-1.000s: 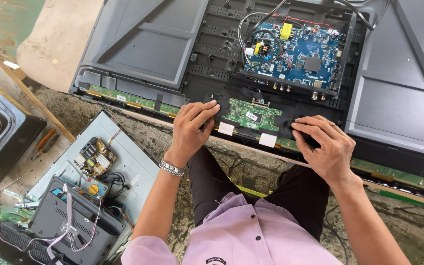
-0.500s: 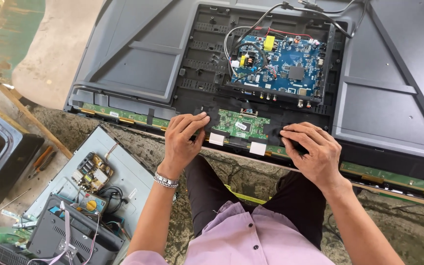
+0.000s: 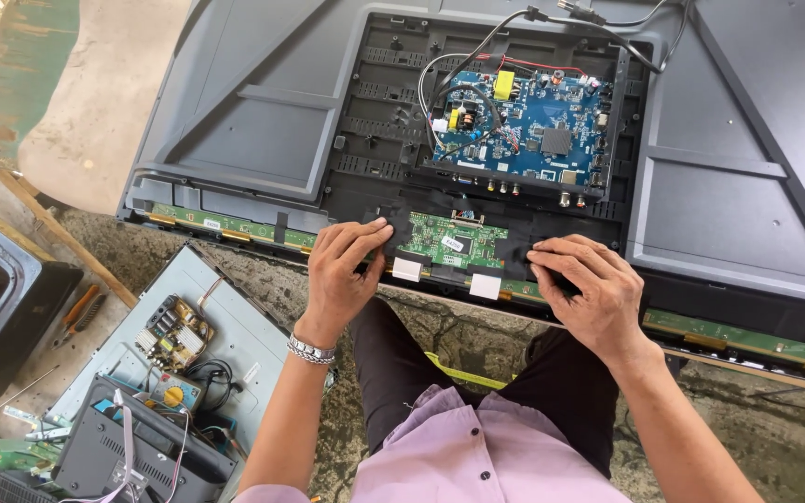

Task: Disconnecting ribbon cables and removing circuit boards from the back of a television during a repair.

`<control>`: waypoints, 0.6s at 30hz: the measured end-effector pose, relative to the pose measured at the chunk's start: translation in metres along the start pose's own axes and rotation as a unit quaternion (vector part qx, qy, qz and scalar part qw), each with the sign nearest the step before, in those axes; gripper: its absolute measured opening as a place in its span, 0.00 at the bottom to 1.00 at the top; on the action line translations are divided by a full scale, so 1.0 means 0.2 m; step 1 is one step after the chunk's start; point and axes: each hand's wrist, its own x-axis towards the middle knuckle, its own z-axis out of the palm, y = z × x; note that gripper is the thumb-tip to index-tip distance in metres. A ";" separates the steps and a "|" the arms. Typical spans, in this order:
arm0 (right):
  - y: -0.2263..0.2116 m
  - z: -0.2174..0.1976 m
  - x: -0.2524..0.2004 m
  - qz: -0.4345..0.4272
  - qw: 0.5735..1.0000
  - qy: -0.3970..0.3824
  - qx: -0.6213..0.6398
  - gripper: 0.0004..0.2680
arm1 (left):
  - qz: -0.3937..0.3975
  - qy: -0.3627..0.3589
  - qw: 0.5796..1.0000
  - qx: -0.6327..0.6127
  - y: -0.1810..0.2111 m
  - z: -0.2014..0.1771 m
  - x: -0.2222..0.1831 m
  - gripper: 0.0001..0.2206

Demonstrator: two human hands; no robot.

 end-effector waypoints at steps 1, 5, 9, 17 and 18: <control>0.00 0.00 0.00 0.001 1.000 -0.001 -0.008 0.03 | 0.001 -0.002 1.000 -0.003 0.00 0.00 0.00 0.14; -0.02 -0.02 0.01 -0.004 1.000 -0.020 -0.003 0.03 | 0.000 -0.012 1.000 -0.002 0.00 -0.02 0.00 0.15; 0.00 0.00 -0.01 -0.011 1.000 -0.028 -0.001 0.04 | -0.001 -0.008 1.000 0.006 -0.02 -0.03 -0.02 0.14; -0.02 -0.01 -0.01 -0.003 0.999 -0.023 0.025 0.05 | 0.036 -0.037 0.999 0.011 0.00 -0.06 -0.02 0.14; -0.05 -0.02 0.01 -0.008 0.999 -0.025 0.030 0.05 | 0.032 -0.034 0.999 0.016 0.01 -0.05 -0.03 0.14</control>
